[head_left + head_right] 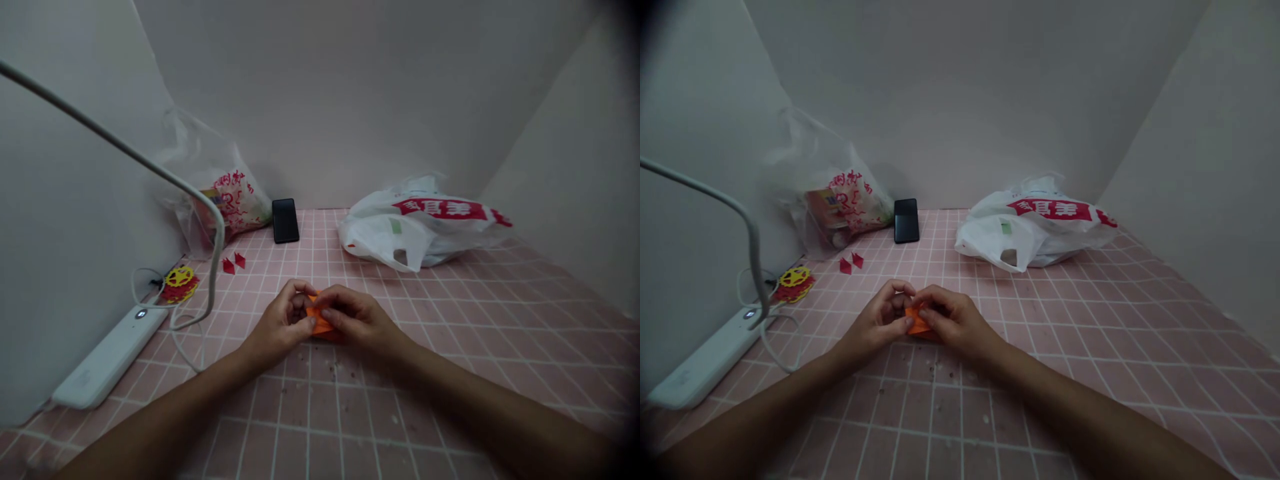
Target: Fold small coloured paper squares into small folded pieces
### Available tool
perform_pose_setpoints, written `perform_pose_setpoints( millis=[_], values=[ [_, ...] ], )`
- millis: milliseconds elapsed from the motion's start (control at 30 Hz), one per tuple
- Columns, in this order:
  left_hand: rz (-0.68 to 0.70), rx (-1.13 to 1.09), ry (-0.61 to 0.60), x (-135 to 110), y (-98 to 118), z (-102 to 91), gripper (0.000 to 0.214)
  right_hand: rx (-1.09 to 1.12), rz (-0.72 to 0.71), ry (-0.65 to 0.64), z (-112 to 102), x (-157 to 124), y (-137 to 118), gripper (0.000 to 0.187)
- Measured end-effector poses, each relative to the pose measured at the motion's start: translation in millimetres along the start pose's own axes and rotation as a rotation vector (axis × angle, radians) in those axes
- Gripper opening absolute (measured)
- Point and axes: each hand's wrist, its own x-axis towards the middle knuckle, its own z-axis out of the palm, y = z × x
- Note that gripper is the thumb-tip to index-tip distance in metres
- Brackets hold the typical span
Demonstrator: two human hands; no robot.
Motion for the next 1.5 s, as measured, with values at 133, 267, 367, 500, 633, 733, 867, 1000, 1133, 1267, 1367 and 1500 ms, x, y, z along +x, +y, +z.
perform_pose_setpoints(
  millis=[133, 267, 367, 500, 633, 733, 867, 1000, 1133, 1267, 1367, 1500],
  values=[
    [-0.006, 0.0, -0.019, 0.3, 1.9, -0.6, 0.034, -0.102, -0.011, -0.067, -4.1, 1.7, -2.6, 0.011],
    [0.019, 0.067, -0.032, 0.3, 1.3, -2.4, 0.032, -0.097, 0.036, -0.105, -4.4, 2.1, -6.4, 0.009],
    [0.04, 0.083, -0.039, 0.2, 0.2, -4.0, 0.03, -0.066, 0.082, -0.109, -3.5, 2.4, -9.6, 0.004],
    [0.069, 0.089, -0.038, -0.2, -0.8, -5.2, 0.027, -0.065, 0.098, -0.125, -3.5, 3.1, -10.9, 0.005],
    [0.104, 0.137, -0.015, -1.1, -1.6, -5.4, 0.024, -0.13, 0.076, -0.136, -4.7, 2.9, -9.4, 0.006],
    [0.126, 0.193, 0.021, -1.6, -2.1, -4.9, 0.023, -0.213, 0.049, -0.132, -5.3, 2.5, -9.7, 0.009],
    [0.137, 0.234, 0.035, -2.0, -3.4, -3.5, 0.019, -0.321, 0.026, -0.102, -4.5, 2.3, -12.4, 0.01],
    [0.13, 0.249, 0.053, -3.7, -4.6, -1.3, 0.018, -0.333, 0.047, -0.088, -2.2, 1.9, -13.8, 0.011],
    [0.106, 0.232, 0.091, -4.2, -3.8, 1.1, 0.017, -0.306, 0.078, -0.065, -1.5, 1.6, -11.0, 0.011],
    [0.031, 0.079, 0.17, -1.3, -2.6, 2.3, 0.025, -0.305, 0.072, 0.0, -2.3, 0.9, -5.5, 0.008],
    [-0.105, -0.065, 0.167, 1.3, -1.2, 2.6, 0.033, -0.316, 0.05, 0.061, -2.4, -0.2, -2.0, 0.008],
    [-0.282, -0.11, 0.088, 2.5, 2.1, 3.4, 0.03, -0.357, 0.021, 0.1, -2.2, -0.6, 0.1, 0.009]
  ],
)
